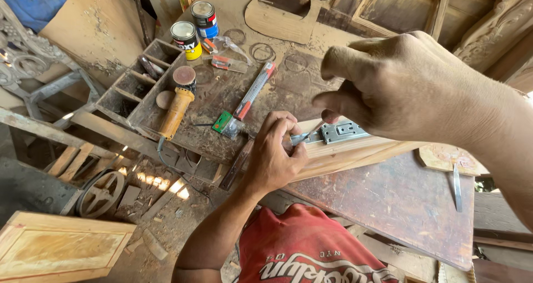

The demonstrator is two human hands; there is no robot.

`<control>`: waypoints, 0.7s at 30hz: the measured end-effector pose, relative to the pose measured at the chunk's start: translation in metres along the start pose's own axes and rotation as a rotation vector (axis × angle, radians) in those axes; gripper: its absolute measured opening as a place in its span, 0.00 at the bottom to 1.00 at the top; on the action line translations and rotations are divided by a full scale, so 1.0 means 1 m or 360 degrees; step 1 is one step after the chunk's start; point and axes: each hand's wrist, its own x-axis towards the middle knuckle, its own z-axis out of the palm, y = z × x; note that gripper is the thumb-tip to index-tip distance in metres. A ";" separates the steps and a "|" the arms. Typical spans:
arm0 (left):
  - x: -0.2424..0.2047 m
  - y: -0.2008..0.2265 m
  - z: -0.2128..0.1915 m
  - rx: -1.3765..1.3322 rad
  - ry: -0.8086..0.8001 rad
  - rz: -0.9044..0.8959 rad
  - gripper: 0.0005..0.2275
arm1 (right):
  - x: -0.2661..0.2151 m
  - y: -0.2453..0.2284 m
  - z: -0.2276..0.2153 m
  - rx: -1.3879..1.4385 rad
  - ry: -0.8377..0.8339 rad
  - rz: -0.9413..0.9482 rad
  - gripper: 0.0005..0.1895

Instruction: The person installs metal drawer slides onto a wooden drawer box. They position the slide, align it with pre-drilled holes, and secure it using a screwdriver. The person repeats the process for the opposite side and tests the slide movement.

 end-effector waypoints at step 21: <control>0.000 -0.004 0.012 -0.0016 0.0030 0.0004 0.10 | 0.003 0.027 0.016 0.0006 -0.0050 -0.0118 0.13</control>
